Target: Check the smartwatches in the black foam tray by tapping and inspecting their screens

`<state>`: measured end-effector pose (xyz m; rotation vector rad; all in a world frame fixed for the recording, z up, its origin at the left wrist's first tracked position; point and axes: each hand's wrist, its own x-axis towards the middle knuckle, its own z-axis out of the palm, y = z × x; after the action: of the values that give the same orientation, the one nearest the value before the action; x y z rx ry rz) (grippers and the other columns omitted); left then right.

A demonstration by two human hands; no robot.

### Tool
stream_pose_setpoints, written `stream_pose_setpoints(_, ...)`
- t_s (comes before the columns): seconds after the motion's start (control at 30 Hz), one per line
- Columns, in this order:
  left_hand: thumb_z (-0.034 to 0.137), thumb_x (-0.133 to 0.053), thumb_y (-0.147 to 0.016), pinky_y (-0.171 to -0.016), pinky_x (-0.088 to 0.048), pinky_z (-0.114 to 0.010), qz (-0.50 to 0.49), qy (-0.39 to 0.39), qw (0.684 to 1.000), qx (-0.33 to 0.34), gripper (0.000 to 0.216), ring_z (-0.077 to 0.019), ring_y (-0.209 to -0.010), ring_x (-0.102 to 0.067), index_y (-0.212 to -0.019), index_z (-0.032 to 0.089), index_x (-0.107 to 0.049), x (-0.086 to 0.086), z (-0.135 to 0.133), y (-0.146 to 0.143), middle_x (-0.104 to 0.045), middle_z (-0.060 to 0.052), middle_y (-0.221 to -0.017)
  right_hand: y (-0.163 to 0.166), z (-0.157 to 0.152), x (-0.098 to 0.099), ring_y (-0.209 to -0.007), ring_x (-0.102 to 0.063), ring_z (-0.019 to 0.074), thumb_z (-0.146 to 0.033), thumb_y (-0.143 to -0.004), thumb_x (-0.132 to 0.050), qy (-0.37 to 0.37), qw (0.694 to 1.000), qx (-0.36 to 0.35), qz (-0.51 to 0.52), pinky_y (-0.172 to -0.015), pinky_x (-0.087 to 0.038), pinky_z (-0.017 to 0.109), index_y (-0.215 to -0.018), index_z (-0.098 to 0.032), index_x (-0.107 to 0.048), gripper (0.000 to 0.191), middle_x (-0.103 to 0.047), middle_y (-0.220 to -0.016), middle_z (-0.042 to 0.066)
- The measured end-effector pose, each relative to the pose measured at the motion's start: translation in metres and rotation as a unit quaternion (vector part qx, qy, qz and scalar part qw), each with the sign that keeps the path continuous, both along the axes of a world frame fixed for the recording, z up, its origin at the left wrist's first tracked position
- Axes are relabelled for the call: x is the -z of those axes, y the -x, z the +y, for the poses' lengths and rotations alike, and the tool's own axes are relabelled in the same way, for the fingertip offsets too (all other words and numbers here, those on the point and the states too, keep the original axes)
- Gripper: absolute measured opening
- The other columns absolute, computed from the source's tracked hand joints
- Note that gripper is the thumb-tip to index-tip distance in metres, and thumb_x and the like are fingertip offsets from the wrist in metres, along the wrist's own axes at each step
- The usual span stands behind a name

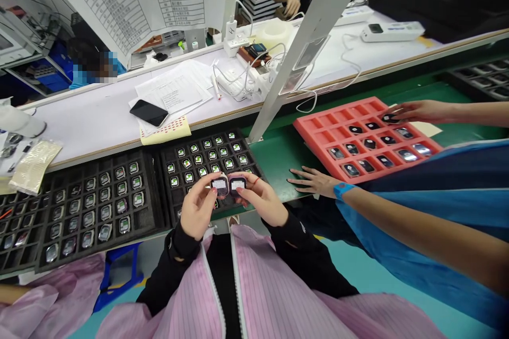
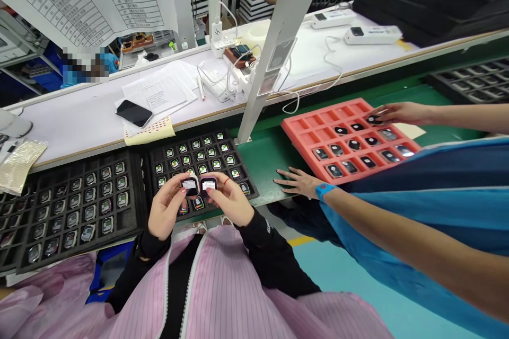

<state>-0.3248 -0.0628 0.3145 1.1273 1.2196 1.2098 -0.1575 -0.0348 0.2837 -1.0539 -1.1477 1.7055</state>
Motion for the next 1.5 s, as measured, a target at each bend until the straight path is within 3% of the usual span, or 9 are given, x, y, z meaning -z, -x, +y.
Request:
stream_pose_setpoints(0.43,0.042,-0.062,-0.086,-0.047,-0.046,-0.019,-0.005,0.000,1.000,-0.020,0.031,-0.0094,-0.062,-0.060,-0.111,0.023,-0.067,-0.003,-0.008,-0.003,-0.065,-0.009,-0.116,-0.001,-0.007,-0.016,-0.063,-0.057,0.0108,-0.046,-0.078,-0.068,-0.018,1.000,-0.001,-0.002,-0.053,-0.047,0.024,-0.105,-0.020,-0.060,0.038,-0.067,-0.095,0.006)
stream_pose_setpoints(0.67,0.043,-0.063,-0.085,-0.050,-0.050,-0.019,-0.003,-0.006,0.999,-0.038,0.030,-0.0123,-0.070,-0.062,-0.105,0.021,-0.068,0.001,-0.007,-0.003,-0.067,-0.008,-0.109,-0.006,-0.006,-0.015,-0.066,-0.060,0.0140,-0.048,-0.079,-0.067,-0.007,1.000,-0.004,-0.007,-0.053,-0.046,0.024,-0.103,-0.021,-0.057,0.037,-0.068,-0.076,0.003)
stream_pose_setpoints(0.87,0.042,-0.062,-0.086,-0.053,-0.052,-0.020,-0.001,-0.009,0.999,-0.037,0.031,-0.0122,-0.072,-0.061,-0.108,0.021,-0.067,0.000,-0.006,-0.004,-0.066,-0.009,-0.113,-0.011,-0.005,-0.011,-0.056,-0.054,0.0100,-0.041,-0.079,-0.065,0.012,1.000,-0.013,0.008,-0.047,-0.039,0.022,-0.110,-0.020,-0.058,0.038,-0.070,-0.085,0.004)
stream_pose_setpoints(1.27,0.044,-0.067,-0.081,-0.057,-0.052,-0.022,0.002,0.009,0.999,-0.037,0.037,-0.0127,-0.072,-0.061,-0.108,0.020,-0.065,-0.002,-0.003,-0.006,-0.065,-0.010,-0.113,-0.013,-0.001,-0.009,-0.062,-0.056,0.0104,-0.033,-0.078,-0.064,0.014,0.999,-0.041,0.031,-0.050,-0.040,0.021,-0.118,-0.020,-0.056,0.043,-0.070,-0.096,0.006)
stream_pose_setpoints(1.5,0.049,-0.071,-0.077,-0.068,-0.053,-0.021,0.021,0.058,0.998,-0.034,0.050,-0.0191,-0.096,-0.064,-0.115,0.020,-0.061,0.002,0.001,0.003,-0.065,-0.009,-0.116,-0.006,0.005,-0.008,-0.074,-0.060,0.0121,-0.038,-0.074,-0.072,-0.017,1.000,0.010,0.020,-0.067,-0.046,0.025,-0.101,-0.019,-0.057,0.036,-0.066,-0.085,0.002)
